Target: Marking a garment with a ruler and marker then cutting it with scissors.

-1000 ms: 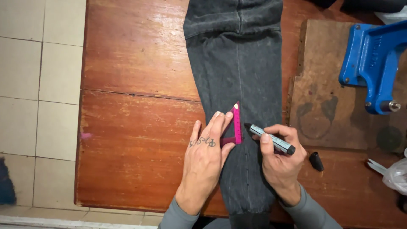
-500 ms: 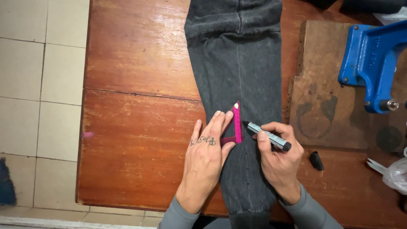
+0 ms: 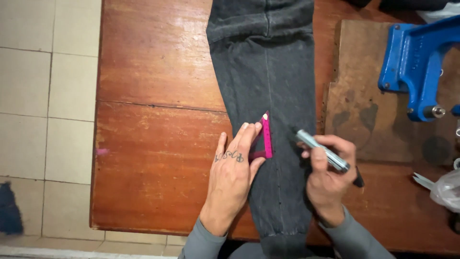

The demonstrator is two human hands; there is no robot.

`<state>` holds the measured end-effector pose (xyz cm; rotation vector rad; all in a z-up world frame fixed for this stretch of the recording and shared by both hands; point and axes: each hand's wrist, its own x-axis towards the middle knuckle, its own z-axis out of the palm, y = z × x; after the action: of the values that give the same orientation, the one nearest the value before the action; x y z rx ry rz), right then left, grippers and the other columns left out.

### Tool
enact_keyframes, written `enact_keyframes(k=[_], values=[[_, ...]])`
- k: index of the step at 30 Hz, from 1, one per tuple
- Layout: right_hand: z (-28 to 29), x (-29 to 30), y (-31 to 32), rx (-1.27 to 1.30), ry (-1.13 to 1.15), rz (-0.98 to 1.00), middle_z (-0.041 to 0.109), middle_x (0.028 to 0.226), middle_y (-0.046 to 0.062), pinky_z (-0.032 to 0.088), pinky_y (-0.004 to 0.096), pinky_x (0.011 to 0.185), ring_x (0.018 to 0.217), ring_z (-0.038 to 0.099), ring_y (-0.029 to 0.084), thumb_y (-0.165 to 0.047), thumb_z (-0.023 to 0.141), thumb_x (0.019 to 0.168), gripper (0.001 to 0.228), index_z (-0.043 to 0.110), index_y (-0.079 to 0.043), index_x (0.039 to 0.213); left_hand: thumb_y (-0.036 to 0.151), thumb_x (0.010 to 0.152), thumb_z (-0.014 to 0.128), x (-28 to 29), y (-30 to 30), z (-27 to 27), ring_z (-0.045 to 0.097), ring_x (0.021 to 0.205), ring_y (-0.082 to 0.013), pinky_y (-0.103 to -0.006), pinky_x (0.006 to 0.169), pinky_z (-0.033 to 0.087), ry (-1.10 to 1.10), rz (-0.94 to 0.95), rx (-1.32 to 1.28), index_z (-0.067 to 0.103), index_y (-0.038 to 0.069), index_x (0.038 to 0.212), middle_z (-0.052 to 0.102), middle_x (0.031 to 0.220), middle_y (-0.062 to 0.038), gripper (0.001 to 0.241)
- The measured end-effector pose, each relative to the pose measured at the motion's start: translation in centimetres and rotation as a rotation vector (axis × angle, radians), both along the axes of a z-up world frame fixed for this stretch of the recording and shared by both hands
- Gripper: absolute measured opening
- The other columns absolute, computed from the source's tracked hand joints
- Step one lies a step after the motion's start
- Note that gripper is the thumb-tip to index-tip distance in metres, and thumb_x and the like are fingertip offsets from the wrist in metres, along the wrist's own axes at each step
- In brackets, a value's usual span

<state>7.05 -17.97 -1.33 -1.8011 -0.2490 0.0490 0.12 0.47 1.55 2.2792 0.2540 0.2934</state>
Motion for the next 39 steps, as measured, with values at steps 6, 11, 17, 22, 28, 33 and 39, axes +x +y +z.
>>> enact_keyframes(k=[6, 11, 17, 22, 28, 33, 39], values=[[2.5, -1.6, -1.8, 0.034, -0.235, 0.16, 0.068, 0.128, 0.023, 0.059, 0.035, 0.102, 0.11, 0.072, 0.023, -0.008, 0.055, 0.111, 0.029, 0.051, -0.001, 0.139, 0.014, 0.091, 0.076, 0.0, 2.5, 1.1, 0.051, 0.143, -0.0313, -0.0568, 0.121, 0.033, -0.125, -0.007, 0.082, 0.044, 0.009, 0.15, 0.056, 0.152, -0.009, 0.067], [3.3, -3.1, -2.5, -0.362, -0.517, 0.315, 0.07, 0.129, 0.016, 0.055, 0.045, 0.112, 0.121, 0.072, 0.031, 0.003, 0.065, 0.096, 0.034, 0.059, -0.009, 0.127, 0.012, 0.098, 0.071, 3.8, 7.4, 2.2, 0.05, 0.148, -0.0281, -0.0552, 0.126, 0.032, -0.158, -0.007, 0.278, 0.047, 0.017, 0.153, 0.052, 0.158, -0.007, 0.06], [2.0, -4.7, -3.1, -0.672, -0.507, 0.432, 0.061, 0.142, 0.013, 0.039, 0.052, 0.115, 0.133, 0.056, 0.033, -0.013, 0.072, 0.087, 0.045, 0.061, -0.01, 0.131, 0.029, 0.095, 0.068, 5.2, 8.9, -1.5, 0.037, 0.147, -0.0329, -0.056, 0.118, 0.029, 0.024, -0.196, 0.383, 0.047, 0.016, 0.153, 0.04, 0.161, -0.008, 0.063], [3.4, -6.7, -4.1, -0.705, -0.555, 0.52, 0.063, 0.139, 0.01, 0.034, 0.057, 0.114, 0.132, 0.057, 0.03, -0.018, 0.072, 0.086, 0.044, 0.062, -0.014, 0.129, 0.032, 0.093, 0.07, 1.4, 8.1, -1.7, 0.037, 0.149, -0.033, -0.0607, 0.117, 0.024, 0.033, -0.149, 0.397, 0.05, 0.02, 0.15, 0.04, 0.161, -0.004, 0.061], [6.3, 1.1, -2.2, -0.519, -0.596, 0.396, 0.065, 0.136, 0.021, 0.049, 0.041, 0.11, 0.13, 0.061, 0.037, 0.011, 0.064, 0.083, 0.06, 0.058, -0.013, 0.138, 0.027, 0.097, 0.067, 3.6, 8.6, -0.7, 0.042, 0.149, -0.0301, -0.0546, 0.122, 0.029, -0.042, -0.165, 0.367, 0.049, 0.016, 0.151, 0.044, 0.161, -0.005, 0.058], [4.0, 9.7, 4.8, -0.606, -0.668, 0.435, 0.063, 0.14, 0.021, 0.043, 0.052, 0.114, 0.132, 0.056, 0.04, 0.009, 0.056, 0.087, 0.057, 0.052, -0.006, 0.142, 0.03, 0.104, 0.063, 9.6, 10.1, -3.0, 0.044, 0.15, -0.0272, -0.0519, 0.124, 0.03, -0.109, -0.165, 0.412, 0.048, 0.017, 0.154, 0.045, 0.162, -0.003, 0.054], [0.4, 12.4, 5.3, -0.836, -0.718, 0.342, 0.058, 0.145, 0.022, 0.033, 0.067, 0.107, 0.138, 0.05, 0.036, -0.019, 0.059, 0.1, 0.041, 0.054, -0.003, 0.137, 0.048, 0.096, 0.062, 10.4, 9.5, -3.6, 0.031, 0.15, -0.0306, -0.0631, 0.117, 0.024, 0.014, -0.158, 0.545, 0.041, 0.021, 0.156, 0.034, 0.165, -0.002, 0.069]])
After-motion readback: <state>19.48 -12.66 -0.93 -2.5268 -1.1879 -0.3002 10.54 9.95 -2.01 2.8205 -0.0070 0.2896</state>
